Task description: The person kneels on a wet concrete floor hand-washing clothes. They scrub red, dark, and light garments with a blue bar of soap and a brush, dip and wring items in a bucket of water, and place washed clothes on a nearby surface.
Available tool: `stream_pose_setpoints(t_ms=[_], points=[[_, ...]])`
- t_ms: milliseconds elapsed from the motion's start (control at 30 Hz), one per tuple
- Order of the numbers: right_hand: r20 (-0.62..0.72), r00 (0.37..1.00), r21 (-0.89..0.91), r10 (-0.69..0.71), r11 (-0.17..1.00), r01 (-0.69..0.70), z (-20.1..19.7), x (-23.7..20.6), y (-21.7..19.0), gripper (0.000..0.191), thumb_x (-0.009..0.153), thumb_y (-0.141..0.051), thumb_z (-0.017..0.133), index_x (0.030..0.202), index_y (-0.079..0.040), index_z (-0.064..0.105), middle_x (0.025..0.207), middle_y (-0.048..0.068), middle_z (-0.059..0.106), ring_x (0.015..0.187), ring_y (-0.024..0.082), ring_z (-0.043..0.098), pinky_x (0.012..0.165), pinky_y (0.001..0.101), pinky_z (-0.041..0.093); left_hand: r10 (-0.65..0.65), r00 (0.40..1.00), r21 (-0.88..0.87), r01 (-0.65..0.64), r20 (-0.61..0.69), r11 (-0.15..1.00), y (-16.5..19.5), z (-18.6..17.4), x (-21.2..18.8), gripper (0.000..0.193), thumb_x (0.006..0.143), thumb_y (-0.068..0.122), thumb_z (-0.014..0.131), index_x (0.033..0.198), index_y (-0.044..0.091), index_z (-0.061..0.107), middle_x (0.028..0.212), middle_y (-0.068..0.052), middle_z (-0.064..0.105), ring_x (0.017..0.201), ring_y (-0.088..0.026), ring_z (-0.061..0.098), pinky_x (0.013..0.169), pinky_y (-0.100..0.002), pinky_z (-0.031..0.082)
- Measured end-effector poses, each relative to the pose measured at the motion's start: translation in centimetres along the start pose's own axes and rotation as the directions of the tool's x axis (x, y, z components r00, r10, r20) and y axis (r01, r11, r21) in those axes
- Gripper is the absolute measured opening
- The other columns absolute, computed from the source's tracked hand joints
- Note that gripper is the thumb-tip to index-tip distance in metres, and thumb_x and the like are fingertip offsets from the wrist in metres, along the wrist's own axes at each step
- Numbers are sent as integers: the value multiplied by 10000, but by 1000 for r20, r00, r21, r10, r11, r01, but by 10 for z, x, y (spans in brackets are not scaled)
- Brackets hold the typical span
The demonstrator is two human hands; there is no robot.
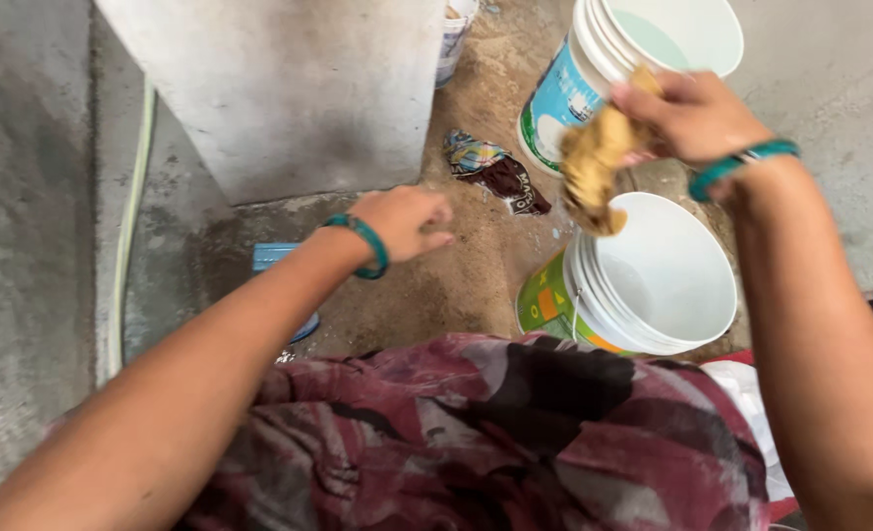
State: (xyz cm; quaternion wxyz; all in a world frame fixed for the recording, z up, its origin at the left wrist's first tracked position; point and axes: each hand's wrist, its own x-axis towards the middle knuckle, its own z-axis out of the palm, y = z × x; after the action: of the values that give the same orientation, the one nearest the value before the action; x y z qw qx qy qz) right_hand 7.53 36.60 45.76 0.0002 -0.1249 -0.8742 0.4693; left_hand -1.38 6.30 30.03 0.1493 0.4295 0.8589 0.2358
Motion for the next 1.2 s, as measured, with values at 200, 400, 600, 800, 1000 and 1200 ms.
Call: stream_pose_setpoints(t_ms=[200, 400, 600, 800, 1000, 1200], points=[[-20, 997, 247, -71, 966, 74, 89, 13, -42, 334, 1031, -358, 627, 1058, -29, 681, 959, 63, 721, 822, 149, 707, 693, 308, 632, -168, 964, -86, 153, -205, 984, 12, -7, -3, 663, 772, 466, 804, 1246, 82, 543, 1229, -166, 661, 1146, -372, 624, 925, -511, 497], [15, 1000, 523, 10, 852, -16, 140, 18, -33, 305, 999, -343, 607, 1058, -49, 665, 900, 72, 746, 746, 178, 756, 638, 327, 667, -368, 914, -12, 372, -172, 928, -30, -28, -15, 726, 720, 389, 888, 1243, -9, 580, 1143, -268, 676, 1103, -415, 652, 910, -481, 536], [-14, 998, 459, 66, 887, -52, 154, 45, -9, 311, 990, -313, 641, 1011, -6, 684, 855, 93, 717, 672, 196, 722, 545, 337, 647, -370, 928, -144, 371, 39, 917, -67, -43, -22, 354, 694, 313, 898, 922, 64, 795, 881, -145, 783, 824, -275, 783, 794, -382, 614], [130, 977, -422, 171, 901, -101, 132, 61, 33, 438, 941, -407, 714, 969, 30, 729, 852, 181, 742, 732, 261, 739, 668, 408, 605, -362, 927, -454, 283, -97, 845, -84, -63, -22, 201, 806, 184, 820, 948, 43, 801, 813, -82, 770, 693, -131, 726, 669, -278, 579], [212, 956, -764, -204, 575, 292, 131, 68, 59, 457, 756, -346, 864, 1067, -36, 738, 990, 172, 748, 925, 309, 713, 851, 405, 551, -374, 858, -578, 116, -352, 808, -71, -48, -3, 189, 894, 188, 686, 986, 48, 773, 834, -59, 761, 779, -173, 716, 720, -331, 565], [320, 853, -140, -412, 870, 472, 187, 50, 34, 504, 877, -372, 828, 1226, -52, 656, 1139, 94, 727, 998, 209, 711, 865, 364, 572, -326, 841, -454, 110, -431, 884, -55, -42, 9, 224, 901, 244, 698, 980, 43, 757, 872, -75, 742, 797, -172, 705, 780, -341, 556]])
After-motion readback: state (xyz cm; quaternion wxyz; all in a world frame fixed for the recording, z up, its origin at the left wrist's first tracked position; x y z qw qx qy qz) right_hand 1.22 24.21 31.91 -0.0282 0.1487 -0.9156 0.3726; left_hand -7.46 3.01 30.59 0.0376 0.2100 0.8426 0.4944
